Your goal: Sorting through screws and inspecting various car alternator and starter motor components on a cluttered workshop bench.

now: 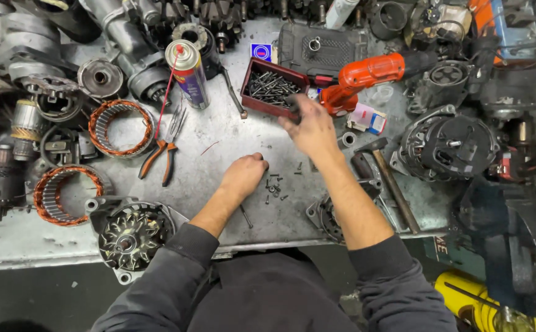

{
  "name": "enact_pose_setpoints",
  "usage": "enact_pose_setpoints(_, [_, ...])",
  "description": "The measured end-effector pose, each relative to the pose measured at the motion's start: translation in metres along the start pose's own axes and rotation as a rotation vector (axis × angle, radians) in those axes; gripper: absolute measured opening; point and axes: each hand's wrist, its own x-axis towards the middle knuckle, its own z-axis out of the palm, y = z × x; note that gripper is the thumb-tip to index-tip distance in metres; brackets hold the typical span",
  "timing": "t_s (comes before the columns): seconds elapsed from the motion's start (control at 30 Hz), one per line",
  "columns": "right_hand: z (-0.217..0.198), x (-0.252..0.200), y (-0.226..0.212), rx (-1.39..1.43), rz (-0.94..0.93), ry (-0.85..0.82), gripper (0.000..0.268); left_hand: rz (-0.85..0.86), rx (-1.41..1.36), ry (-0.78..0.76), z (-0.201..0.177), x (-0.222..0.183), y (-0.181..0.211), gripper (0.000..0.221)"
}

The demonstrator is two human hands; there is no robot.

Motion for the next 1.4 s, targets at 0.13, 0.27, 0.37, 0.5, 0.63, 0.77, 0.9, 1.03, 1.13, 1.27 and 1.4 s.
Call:
enact_pose_setpoints(0.13, [0.006,-0.017,0.02,0.031,-0.019,0.081,0.044,-0.027,-0.027,0.015,-0.005,0.007,0.0,0.018])
enact_pose_setpoints(0.27, [0.053,-0.051,0.082,-0.143,-0.103,0.04,0.041,-0.043,-0.181,0.15,-0.027,0.024,-0.005,0.018])
enact_pose_setpoints(0.37, [0.066,-0.068,0.088,-0.182,-0.051,-0.022,0.036,0.018,-0.254,0.454,-0.063,0.057,-0.005,0.021])
enact_pose_setpoints(0.5, [0.087,-0.083,0.099,-0.202,-0.088,0.004,0.04,0.01,-0.297,0.575,-0.102,0.087,0.0,0.02])
enact_pose_setpoints(0.63, [0.096,-0.086,0.107,-0.233,-0.112,0.02,0.029,-0.078,-0.242,0.572,-0.109,0.072,0.009,0.037])
enact_pose_setpoints(0.77, [0.11,-0.089,0.12,-0.294,-0.247,0.004,0.031,-0.218,-0.146,0.113,-0.057,0.023,0.004,0.043])
enact_pose_setpoints(0.9, [0.104,-0.076,0.116,-0.31,-0.256,-0.089,0.026,-0.262,-0.104,0.002,-0.044,-0.022,0.023,0.05])
enact_pose_setpoints(1.03, [0.065,-0.041,0.083,-0.231,-0.138,-0.133,0.047,-0.218,-0.113,-0.011,-0.044,-0.044,0.034,0.061])
enact_pose_setpoints(1.13, [0.046,0.007,0.067,-0.186,-0.223,-0.008,0.051,-0.2,-0.121,-0.041,-0.046,-0.051,0.037,0.067])
enact_pose_setpoints(1.27, [0.022,0.078,0.037,-0.116,-0.282,0.217,0.039,-0.187,-0.102,-0.055,-0.044,-0.048,0.036,0.066])
enact_pose_setpoints(1.4, [0.067,0.149,0.07,-0.225,-0.196,0.309,0.023,-0.194,-0.107,-0.036,-0.037,-0.047,0.032,0.062])
